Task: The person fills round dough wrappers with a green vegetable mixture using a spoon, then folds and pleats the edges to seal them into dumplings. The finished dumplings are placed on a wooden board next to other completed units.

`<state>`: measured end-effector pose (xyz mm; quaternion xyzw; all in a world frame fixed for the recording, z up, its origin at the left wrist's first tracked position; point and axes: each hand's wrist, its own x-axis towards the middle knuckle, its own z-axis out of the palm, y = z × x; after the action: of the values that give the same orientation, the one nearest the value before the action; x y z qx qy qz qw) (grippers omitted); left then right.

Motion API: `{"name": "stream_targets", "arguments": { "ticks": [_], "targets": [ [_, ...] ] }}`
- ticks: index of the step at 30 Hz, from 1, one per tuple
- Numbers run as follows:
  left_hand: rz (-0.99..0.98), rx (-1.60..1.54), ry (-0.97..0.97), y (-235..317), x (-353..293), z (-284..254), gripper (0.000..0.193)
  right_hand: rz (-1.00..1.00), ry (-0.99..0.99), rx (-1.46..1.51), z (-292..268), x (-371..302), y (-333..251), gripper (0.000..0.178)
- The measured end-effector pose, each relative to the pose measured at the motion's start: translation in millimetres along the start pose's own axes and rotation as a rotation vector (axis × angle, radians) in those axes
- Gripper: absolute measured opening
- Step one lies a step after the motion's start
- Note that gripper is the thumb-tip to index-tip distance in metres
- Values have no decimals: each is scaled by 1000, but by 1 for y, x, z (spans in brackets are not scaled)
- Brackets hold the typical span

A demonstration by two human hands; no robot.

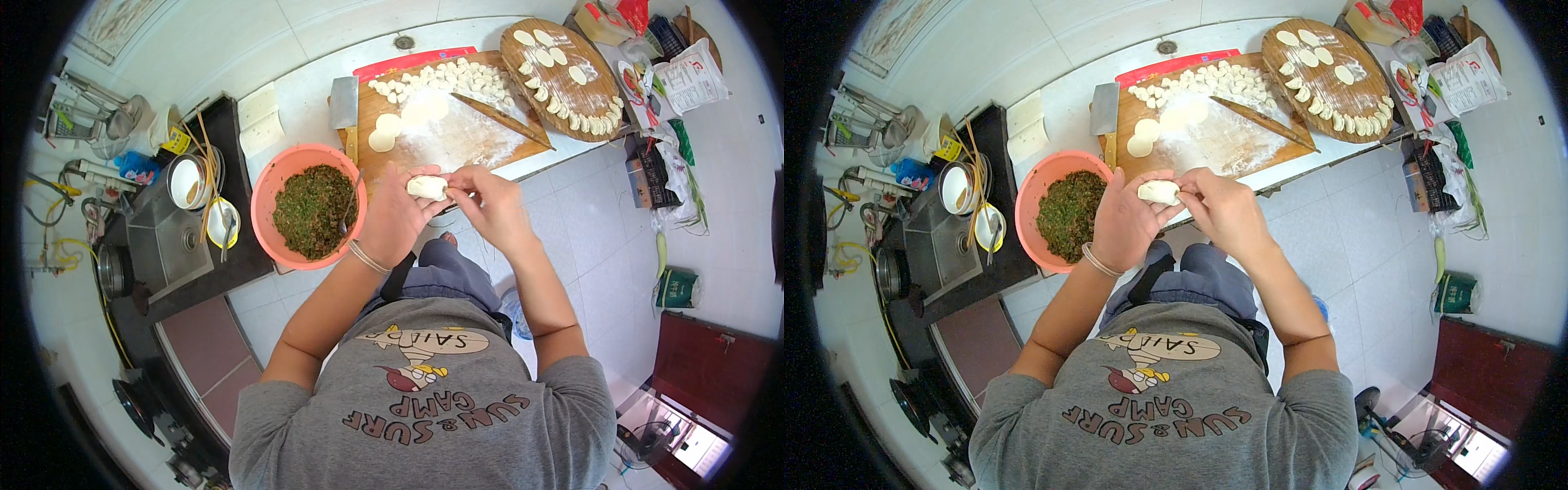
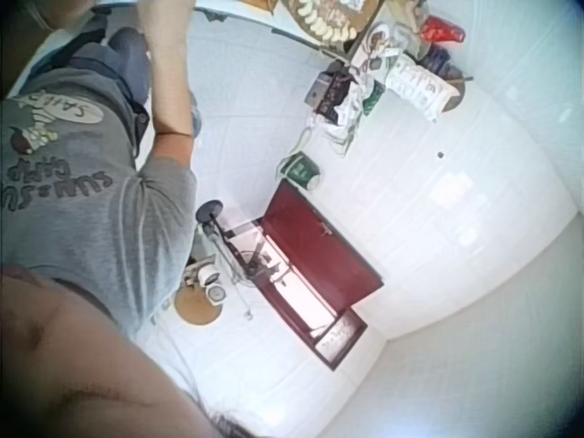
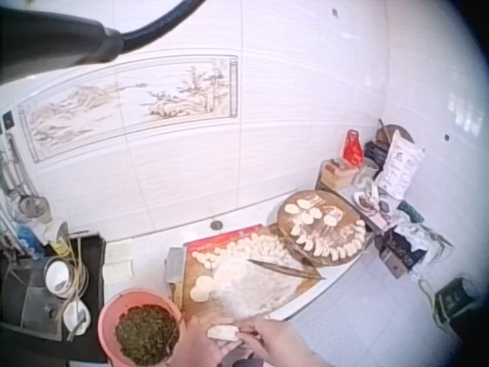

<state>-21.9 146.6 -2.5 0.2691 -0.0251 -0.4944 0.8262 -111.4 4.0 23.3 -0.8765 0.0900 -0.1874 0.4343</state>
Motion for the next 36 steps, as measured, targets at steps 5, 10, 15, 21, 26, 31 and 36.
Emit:
{"name": "stream_targets", "arguments": {
  "ticks": [5,10,15,21,26,31,36],
  "targets": [
    [-86,-29,-55,7,1,3,65,-380,-26,-121,-18,11,12,12],
    [-115,-26,-36,3,2,4,65,-405,-82,-127,-19,11,12,12],
    [-113,86,15,-3,4,6,63,-264,-50,-110,-11,7,13,10],
    [9,278,-24,-10,7,6,62,66,24,13,-2,0,10,9],
    [-80,217,-70,-2,8,3,63,-198,-6,-68,-19,5,11,16],
    [-123,189,-115,1,10,4,63,-329,-54,-73,-21,13,9,15],
    [-115,238,-7,-2,8,15,61,-295,-57,-87,-17,14,11,11]
  ]
}}
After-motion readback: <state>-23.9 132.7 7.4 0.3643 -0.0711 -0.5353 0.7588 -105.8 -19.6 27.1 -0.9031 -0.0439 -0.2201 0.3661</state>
